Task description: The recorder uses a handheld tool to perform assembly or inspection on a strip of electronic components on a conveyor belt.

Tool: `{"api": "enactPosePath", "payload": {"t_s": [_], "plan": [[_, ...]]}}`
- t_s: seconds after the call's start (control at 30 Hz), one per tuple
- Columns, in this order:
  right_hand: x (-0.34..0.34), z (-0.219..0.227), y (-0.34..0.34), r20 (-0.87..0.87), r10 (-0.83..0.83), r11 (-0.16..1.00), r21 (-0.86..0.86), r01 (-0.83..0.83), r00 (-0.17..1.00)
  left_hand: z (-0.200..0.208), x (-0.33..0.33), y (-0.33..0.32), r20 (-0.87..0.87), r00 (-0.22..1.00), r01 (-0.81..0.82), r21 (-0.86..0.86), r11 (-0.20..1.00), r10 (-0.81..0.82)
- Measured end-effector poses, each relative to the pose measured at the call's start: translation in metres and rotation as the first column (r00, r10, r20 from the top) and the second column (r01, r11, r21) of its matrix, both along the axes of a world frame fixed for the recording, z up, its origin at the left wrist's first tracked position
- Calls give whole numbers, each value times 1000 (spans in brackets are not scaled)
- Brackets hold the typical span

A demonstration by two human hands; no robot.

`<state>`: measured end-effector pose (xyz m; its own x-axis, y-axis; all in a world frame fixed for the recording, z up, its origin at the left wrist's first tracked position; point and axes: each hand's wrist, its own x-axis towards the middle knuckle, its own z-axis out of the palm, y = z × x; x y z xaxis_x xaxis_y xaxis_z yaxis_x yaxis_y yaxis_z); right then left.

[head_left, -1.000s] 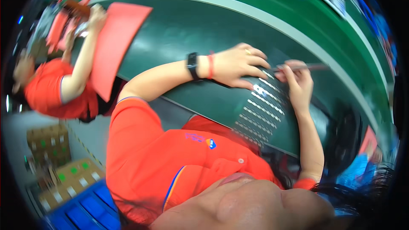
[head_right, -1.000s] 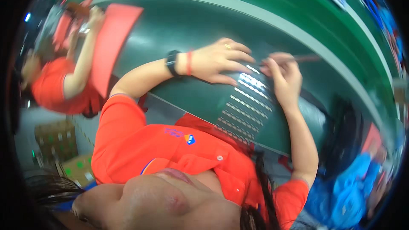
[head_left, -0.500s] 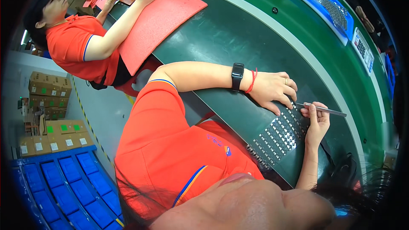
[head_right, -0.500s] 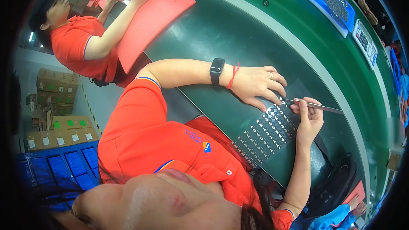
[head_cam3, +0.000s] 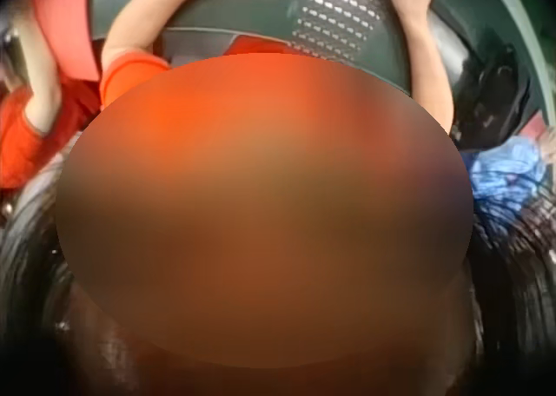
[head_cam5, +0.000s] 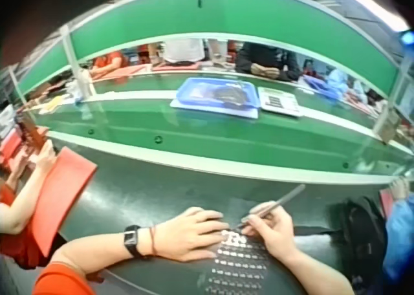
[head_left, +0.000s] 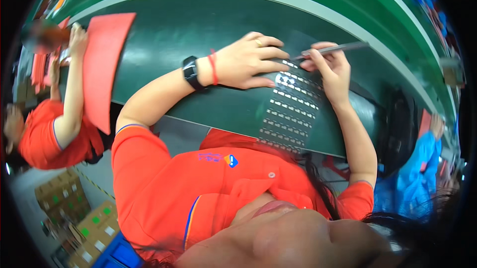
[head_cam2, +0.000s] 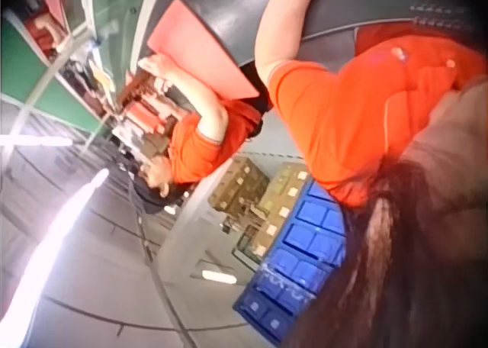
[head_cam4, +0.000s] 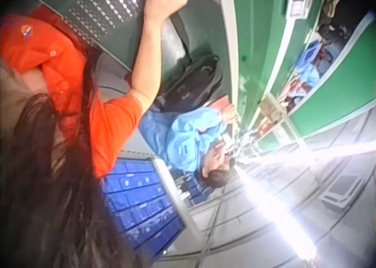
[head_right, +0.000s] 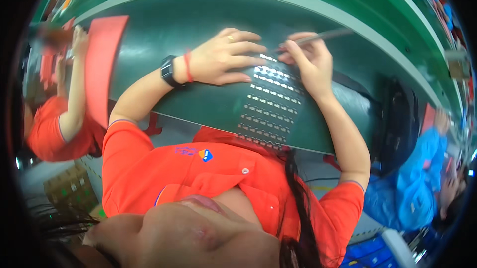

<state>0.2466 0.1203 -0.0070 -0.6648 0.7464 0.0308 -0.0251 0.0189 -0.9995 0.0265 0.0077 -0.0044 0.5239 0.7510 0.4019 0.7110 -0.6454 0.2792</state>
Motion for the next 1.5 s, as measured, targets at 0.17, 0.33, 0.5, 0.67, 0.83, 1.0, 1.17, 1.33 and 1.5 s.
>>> {"api": "enactPosePath", "payload": {"t_s": [0.17, 0.33, 0.5, 0.67, 0.83, 1.0, 1.17, 1.33, 1.5], "plan": [[-2, 1, -1, 11, 14, 1000, -17, -14, 1000, 2, 0, -1, -25, 1000, -2, -21, 1000, 2], [1, 1, 1, 17, 23, 1000, -20, -23, 1000, 3, 4, 3, -32, 999, -1, -31, 1000, 0], [2, 1, 2, 27, 35, 999, -21, -34, 999, 3, 4, 3, -31, 1000, 0, -36, 999, -1], [6, 2, 8, -7, 12, 996, -88, -12, 1000, 3, 3, 2, -49, 999, 16, -42, 999, -18], [6, 5, 9, -52, -46, 988, -152, 37, 998, 2, 1, 0, 115, 993, -5, -85, 996, 15], [5, 10, 7, -36, -35, 991, -129, 30, 999, 2, -3, -7, 175, 933, -316, -28, 948, 316], [-1, 17, 6, -23, -27, 997, -72, 25, 999, -3, -2, -11, 132, 860, -479, -127, 869, 493], [-22, 11, 5, -17, 35, 994, -106, -37, 999, -4, 4, -9, 174, 846, -474, -189, 860, 505], [-32, 4, 0, 1, 62, 993, -102, -62, 998, -6, 10, -9, 192, 846, -467, -181, 865, 497]]}}
